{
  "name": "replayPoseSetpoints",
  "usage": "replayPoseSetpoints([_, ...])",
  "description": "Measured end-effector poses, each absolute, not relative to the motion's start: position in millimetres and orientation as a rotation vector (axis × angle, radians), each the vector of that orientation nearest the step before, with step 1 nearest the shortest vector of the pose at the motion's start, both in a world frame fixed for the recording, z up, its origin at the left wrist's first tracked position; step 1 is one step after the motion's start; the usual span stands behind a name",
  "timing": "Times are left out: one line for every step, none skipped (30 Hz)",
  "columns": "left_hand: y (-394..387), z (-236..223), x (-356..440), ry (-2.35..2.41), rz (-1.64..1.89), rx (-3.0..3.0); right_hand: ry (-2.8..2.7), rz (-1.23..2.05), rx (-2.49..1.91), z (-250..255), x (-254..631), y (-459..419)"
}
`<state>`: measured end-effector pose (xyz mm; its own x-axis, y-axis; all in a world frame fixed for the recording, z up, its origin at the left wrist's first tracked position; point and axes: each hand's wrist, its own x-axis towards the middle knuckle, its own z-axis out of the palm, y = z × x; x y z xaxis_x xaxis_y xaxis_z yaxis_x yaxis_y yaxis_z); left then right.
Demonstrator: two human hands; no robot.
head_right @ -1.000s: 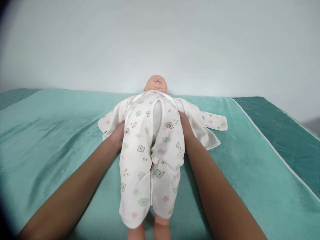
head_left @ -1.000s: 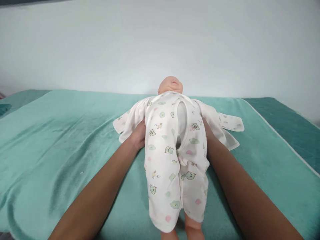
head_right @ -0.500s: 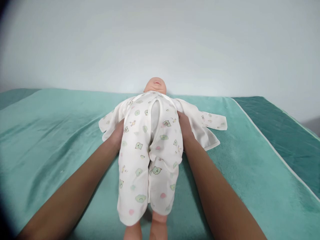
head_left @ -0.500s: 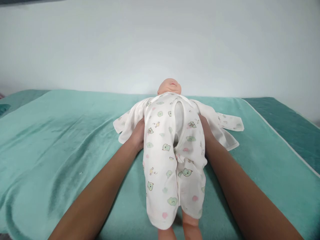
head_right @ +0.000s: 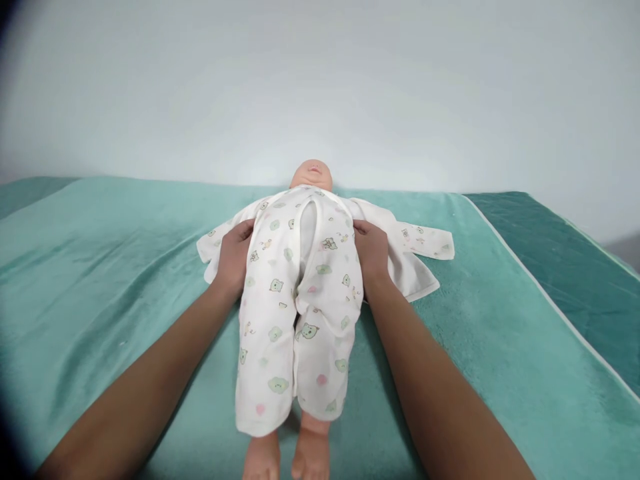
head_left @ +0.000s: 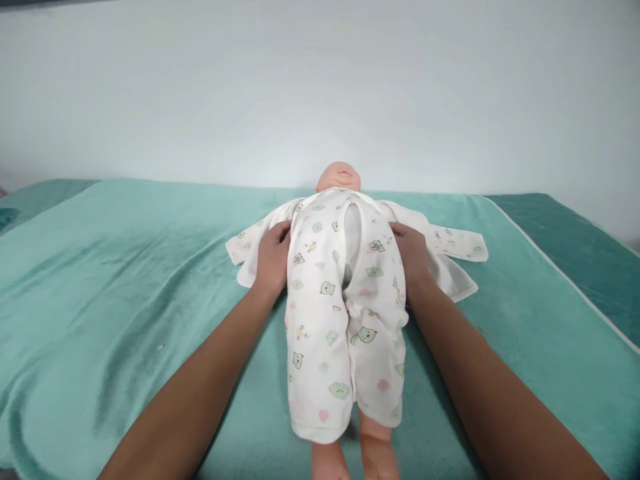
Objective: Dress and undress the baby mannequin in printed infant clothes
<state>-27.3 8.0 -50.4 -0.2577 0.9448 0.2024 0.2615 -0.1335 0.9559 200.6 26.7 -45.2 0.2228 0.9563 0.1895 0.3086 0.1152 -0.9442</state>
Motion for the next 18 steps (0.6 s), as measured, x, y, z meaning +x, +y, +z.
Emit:
replayPoseSetpoints([8.0,-50.9,-27.4,1.522,1.445,1.384,-1.267,0.744,-1.420,-45.2,200.1,26.6])
replayPoseSetpoints([8.0,-51.3,-27.4,1.522,1.453,1.390,-1.237,0.734,-1.435,-45.3,199.8,26.9])
replayPoseSetpoints([7.8,-51.7,-27.2,1.524,1.461,1.388,-1.211,0.725,-1.446,-45.5,199.5,27.5])
replayPoseSetpoints([7.5,-51.9,-26.8,1.525,1.473,1.383,-1.191,0.714,-1.447,-45.8,199.3,28.2])
replayPoseSetpoints([7.2,-51.9,-26.5,1.524,1.491,1.381,-1.173,0.693,-1.445,-46.1,199.3,29.1])
replayPoseSetpoints([7.0,-51.8,-26.3,1.523,1.517,1.385,-1.162,0.666,-1.440,-46.5,199.3,29.8])
replayPoseSetpoints([6.9,-51.5,-26.2,1.520,1.541,1.397,-1.155,0.634,-1.432,-46.8,199.4,30.4])
replayPoseSetpoints([7.1,-51.2,-26.5,1.514,1.556,1.419,-1.151,0.602,-1.420,-46.9,199.4,30.8])
replayPoseSetpoints([7.5,-50.8,-27.1,1.504,1.555,1.445,-1.146,0.570,-1.407,-46.8,199.4,30.9])
replayPoseSetpoints([8.3,-50.6,-28.0,1.493,1.537,1.468,-1.142,0.544,-1.390,-46.5,199.2,30.9])
replayPoseSetpoints([9.2,-50.5,-29.1,1.481,1.513,1.484,-1.139,0.527,-1.368,-46.1,198.9,30.7])
replayPoseSetpoints([10.3,-50.5,-30.2,1.469,1.490,1.493,-1.140,0.517,-1.339,-45.6,198.4,30.5])
replayPoseSetpoints([11.3,-50.6,-31.2,1.460,1.475,1.498,-1.149,0.513,-1.305,-45.1,197.8,30.4])
replayPoseSetpoints([12.2,-50.8,-32.0,1.453,1.470,1.504,-1.169,0.518,-1.269,-44.7,197.1,30.5])
replayPoseSetpoints([12.8,-50.9,-32.4,1.451,1.470,1.514,-1.195,0.535,-1.234,-44.4,196.4,30.7])
replayPoseSetpoints([13.0,-51.0,-32.5,1.453,1.471,1.526,-1.223,0.556,-1.202,-44.3,195.7,31.0])
replayPoseSetpoints([12.9,-51.0,-32.1,1.460,1.469,1.536,-1.250,0.578,-1.175,-44.2,195.1,31.4])
replayPoseSetpoints([12.5,-50.8,-31.5,1.469,1.465,1.546,-1.272,0.601,-1.152,-44.2,194.7,31.9])
